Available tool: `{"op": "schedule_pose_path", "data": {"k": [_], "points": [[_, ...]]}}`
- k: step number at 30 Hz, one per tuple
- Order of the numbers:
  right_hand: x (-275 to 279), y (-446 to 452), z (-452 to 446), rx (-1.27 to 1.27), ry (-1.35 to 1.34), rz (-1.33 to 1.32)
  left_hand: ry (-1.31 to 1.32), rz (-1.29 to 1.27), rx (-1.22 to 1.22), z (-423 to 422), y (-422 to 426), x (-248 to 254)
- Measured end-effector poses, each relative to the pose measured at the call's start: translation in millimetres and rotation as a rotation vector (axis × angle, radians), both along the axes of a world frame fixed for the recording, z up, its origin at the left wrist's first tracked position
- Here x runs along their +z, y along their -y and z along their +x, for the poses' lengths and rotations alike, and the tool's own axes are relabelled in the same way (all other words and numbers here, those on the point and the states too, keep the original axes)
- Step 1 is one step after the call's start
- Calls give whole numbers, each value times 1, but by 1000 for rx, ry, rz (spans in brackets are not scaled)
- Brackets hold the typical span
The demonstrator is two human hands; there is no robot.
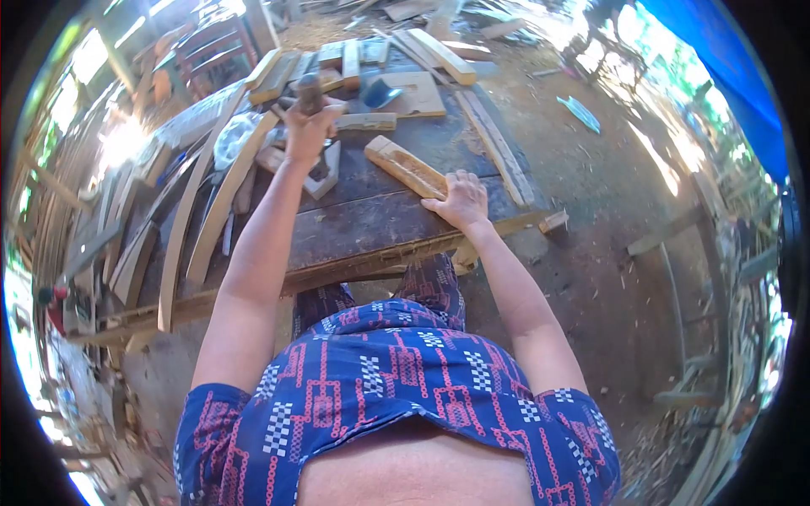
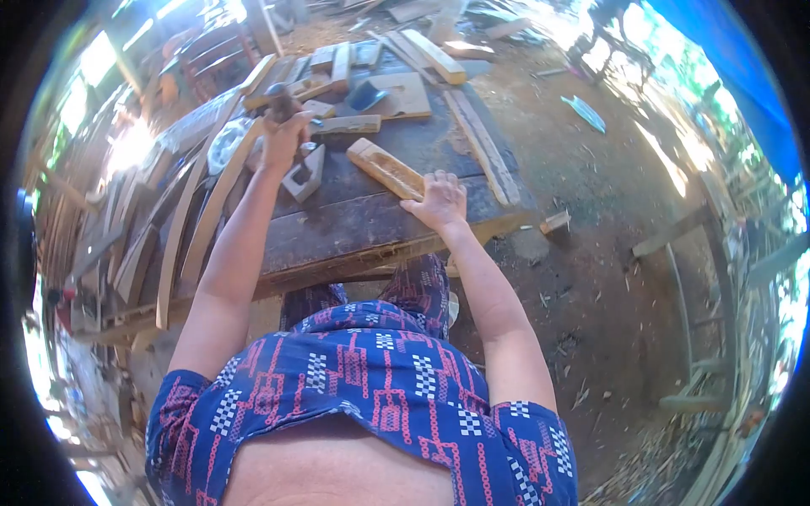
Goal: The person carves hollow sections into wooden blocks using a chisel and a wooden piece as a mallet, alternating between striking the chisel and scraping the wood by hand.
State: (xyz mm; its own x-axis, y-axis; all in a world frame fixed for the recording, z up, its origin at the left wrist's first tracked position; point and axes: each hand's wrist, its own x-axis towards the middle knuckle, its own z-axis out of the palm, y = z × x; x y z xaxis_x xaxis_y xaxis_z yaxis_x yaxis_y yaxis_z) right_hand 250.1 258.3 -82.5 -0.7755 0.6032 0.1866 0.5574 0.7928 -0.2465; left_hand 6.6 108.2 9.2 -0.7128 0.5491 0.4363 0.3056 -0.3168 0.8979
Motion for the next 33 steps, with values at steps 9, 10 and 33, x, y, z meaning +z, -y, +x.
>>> {"op": "schedule_pose_path", "data": {"k": [9,10,33], "points": [[-2,2,0,-32,-2,-31,-36,16,-8,-9,3,-4],[-1,1,0,-45,-2,-32,-35,15,-21,-10,2,-4],[170,23,-44,469,-452,-205,-45,-102,25,11,9,2]]}}
